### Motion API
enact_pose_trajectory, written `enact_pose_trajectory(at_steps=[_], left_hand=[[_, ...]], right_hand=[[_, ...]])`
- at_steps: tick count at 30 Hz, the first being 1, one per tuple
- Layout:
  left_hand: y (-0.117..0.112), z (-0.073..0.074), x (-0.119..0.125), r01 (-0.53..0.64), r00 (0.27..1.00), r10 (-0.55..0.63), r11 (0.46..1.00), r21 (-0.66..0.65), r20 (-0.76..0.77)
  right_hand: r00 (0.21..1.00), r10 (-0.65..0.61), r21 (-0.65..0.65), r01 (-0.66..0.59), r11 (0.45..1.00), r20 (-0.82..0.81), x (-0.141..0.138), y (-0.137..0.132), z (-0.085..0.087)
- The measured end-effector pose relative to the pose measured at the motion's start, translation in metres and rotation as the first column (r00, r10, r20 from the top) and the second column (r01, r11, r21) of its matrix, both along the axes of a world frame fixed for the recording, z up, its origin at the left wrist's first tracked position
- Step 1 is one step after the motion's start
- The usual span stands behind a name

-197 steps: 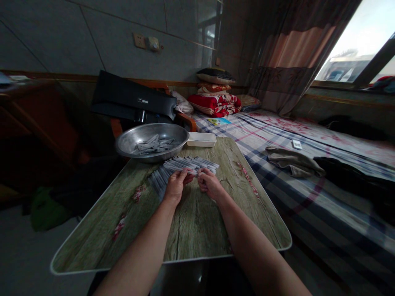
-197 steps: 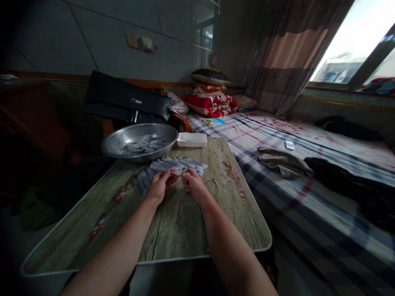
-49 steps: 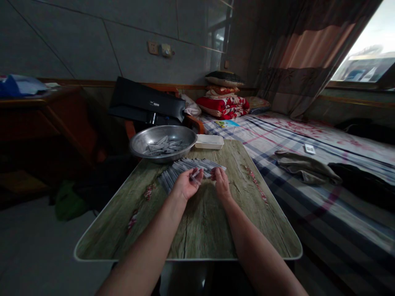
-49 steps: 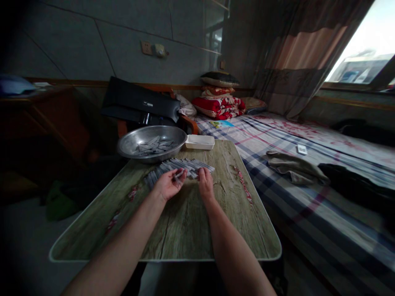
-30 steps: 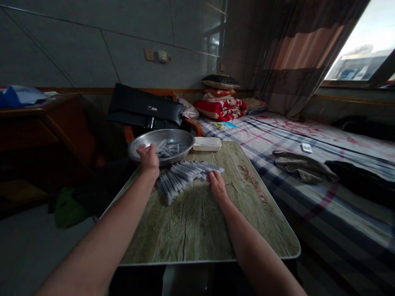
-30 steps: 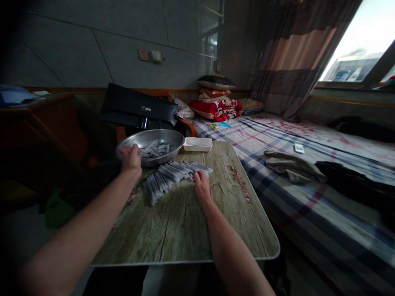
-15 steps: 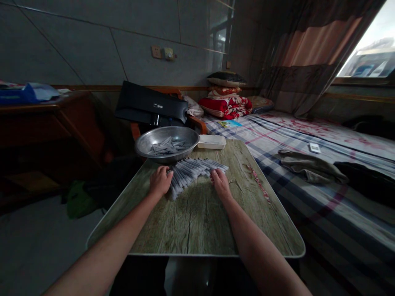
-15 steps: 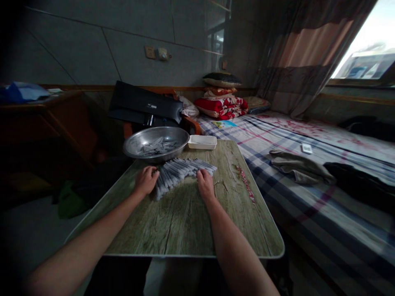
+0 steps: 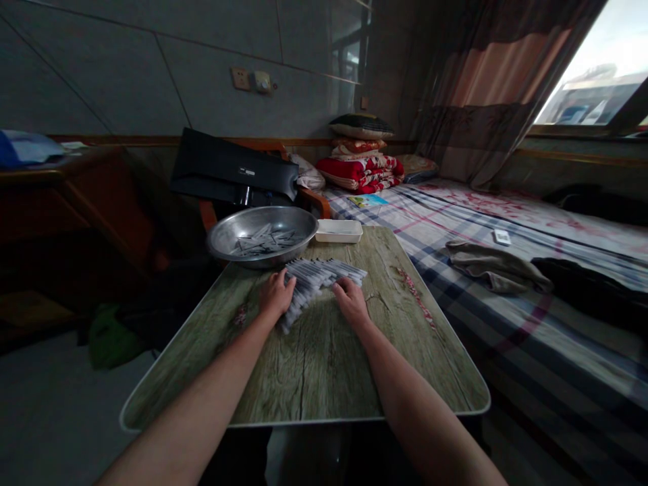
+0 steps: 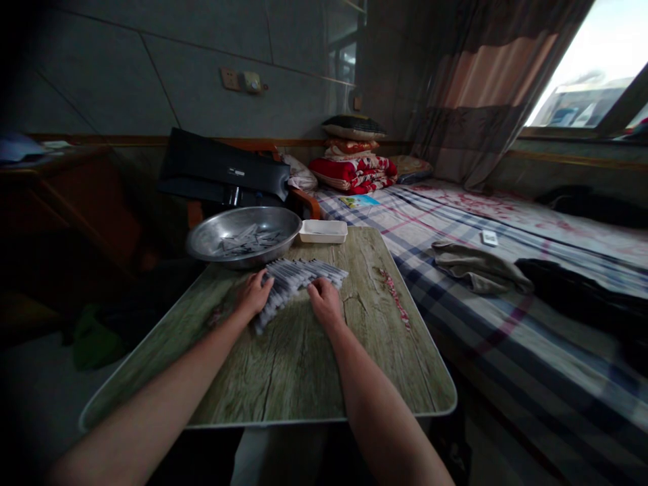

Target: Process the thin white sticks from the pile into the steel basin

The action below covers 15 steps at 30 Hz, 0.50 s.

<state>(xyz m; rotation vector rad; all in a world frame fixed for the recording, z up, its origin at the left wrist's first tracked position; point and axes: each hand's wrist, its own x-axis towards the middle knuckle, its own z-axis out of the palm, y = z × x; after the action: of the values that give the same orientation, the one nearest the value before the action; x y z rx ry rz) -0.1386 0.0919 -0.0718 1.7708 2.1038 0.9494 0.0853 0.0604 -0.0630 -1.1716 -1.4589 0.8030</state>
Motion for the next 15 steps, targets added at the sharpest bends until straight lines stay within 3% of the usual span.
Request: enact_pose_trajectory(at_steps=[4, 7, 11, 15], left_hand=[[-0.012, 0.007, 0.028, -0.091, 0.989, 0.091, 0.996, -0.005, 0.119], [-0.02, 0.014, 0.05, -0.164, 0.984, 0.168, 0.984, -0.072, 0.059], [-0.026, 0.02, 0.074, -0.246, 0.969, 0.248, 0.959, -0.14, -0.006], [-0.026, 0.016, 0.086, -0.261, 0.955, 0.28, 0.949, -0.177, 0.093]], right_hand=[[0.997, 0.018, 0.048, -0.022, 0.999, 0.072, -0.001, -0.001, -0.002], [0.983, 0.004, 0.113, -0.025, 0.993, 0.183, -0.002, -0.001, -0.005], [0.932, -0.097, 0.177, 0.036, 0.984, 0.35, -0.002, 0.0, -0.008], [0.879, -0.191, 0.17, 0.128, 0.977, 0.437, -0.002, -0.001, -0.008]])
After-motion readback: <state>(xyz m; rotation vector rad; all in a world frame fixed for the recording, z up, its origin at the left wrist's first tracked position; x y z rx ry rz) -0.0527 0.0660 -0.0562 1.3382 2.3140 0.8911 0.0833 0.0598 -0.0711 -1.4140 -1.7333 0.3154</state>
